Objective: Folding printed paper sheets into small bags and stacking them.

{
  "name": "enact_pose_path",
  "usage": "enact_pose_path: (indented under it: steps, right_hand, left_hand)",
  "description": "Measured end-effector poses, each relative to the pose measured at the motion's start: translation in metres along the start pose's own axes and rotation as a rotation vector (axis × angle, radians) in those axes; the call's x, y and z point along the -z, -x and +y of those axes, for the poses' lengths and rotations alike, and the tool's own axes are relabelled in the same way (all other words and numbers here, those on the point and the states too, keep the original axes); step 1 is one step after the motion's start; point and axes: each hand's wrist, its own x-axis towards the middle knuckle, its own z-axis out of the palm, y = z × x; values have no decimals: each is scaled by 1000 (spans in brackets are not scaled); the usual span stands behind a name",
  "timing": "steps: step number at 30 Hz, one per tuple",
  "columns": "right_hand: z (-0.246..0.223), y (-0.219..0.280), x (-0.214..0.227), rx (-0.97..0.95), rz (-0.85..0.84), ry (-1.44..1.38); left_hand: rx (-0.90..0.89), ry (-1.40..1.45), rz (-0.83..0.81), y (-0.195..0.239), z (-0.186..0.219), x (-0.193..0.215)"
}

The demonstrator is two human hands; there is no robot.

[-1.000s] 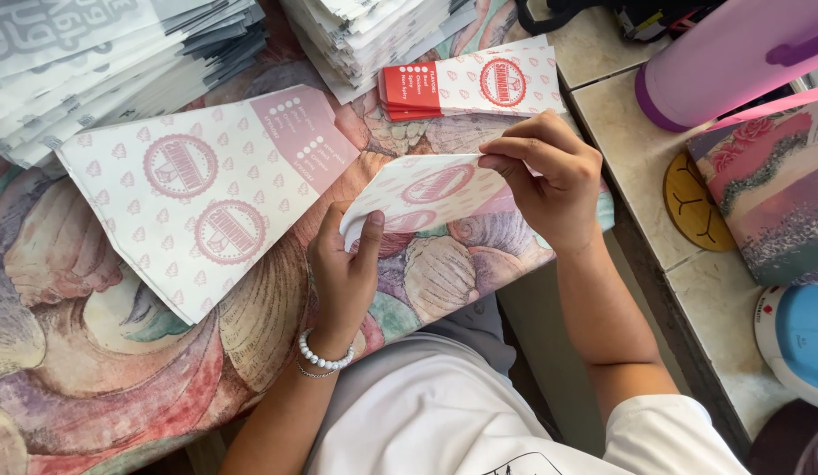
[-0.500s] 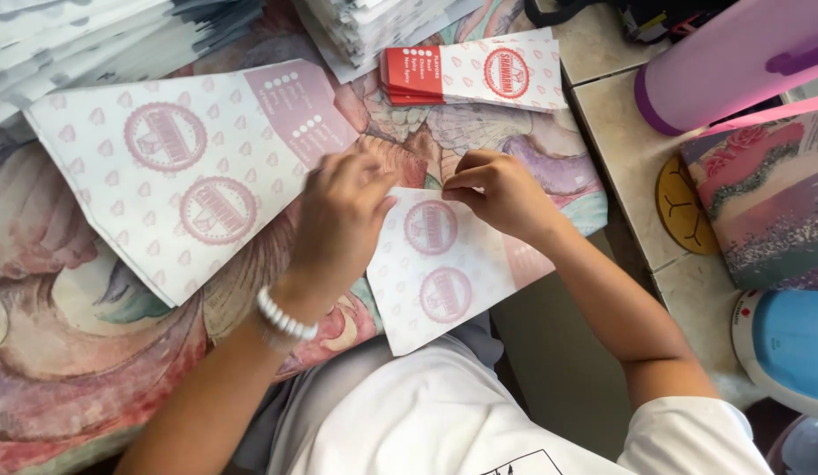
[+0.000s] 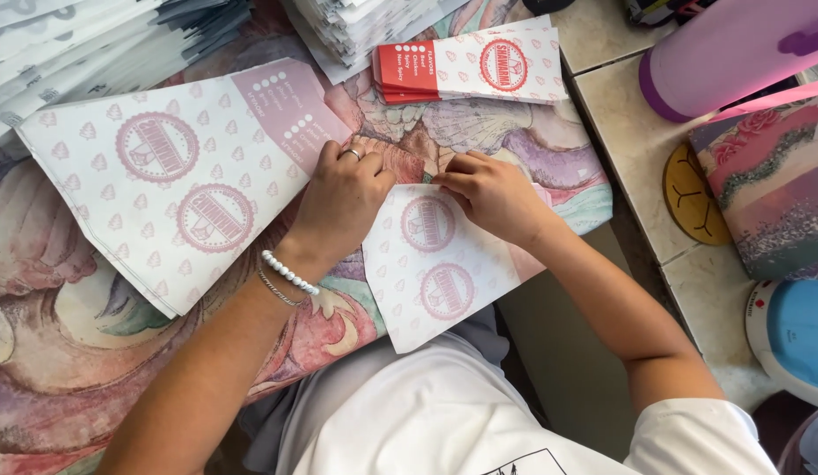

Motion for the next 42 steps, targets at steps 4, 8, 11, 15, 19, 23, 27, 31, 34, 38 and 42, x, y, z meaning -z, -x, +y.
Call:
enact_pose_path:
  steps: [4,8,11,15,19,23,27,31,34,38,42]
  right_hand:
    - [0,-2,8,49,-98,82]
    - [-4,-3,10,113,-135,160]
    - [-8,-3,12,157,-139,217]
    - [-3,2,1,224,-124,326]
    - [-2,5,-5,250,-131,347]
    - [-5,-1,-2,268,-144,374]
    - [-4,-5,-1,244,-228,415]
    - [-8,-8,2,232,-250,391]
    - [-7,-6,0,221,-254,380]
    - [-2,-3,-2,209,-248,302]
    - [8,2,20,109,-243,8]
  left_hand:
    - [-93,-7,-20,1,-6,18]
    - [-170,9,-11,5,-9,23]
    - [-196,18,3,7,-9,24]
    - [-224,47,-3,5,-10,26]
    - [-234,41,-10,2,-7,30]
    - [-239,5,-37,-3,-4,43]
    - [-211,-154,-166,-5,6,73]
    - [-125,-213,-193,7,3,68]
    - [-49,-65,-136,7,13,58]
    - [-34,89,-142,15,42,27]
    - [-19,-96,-152,19,60,17]
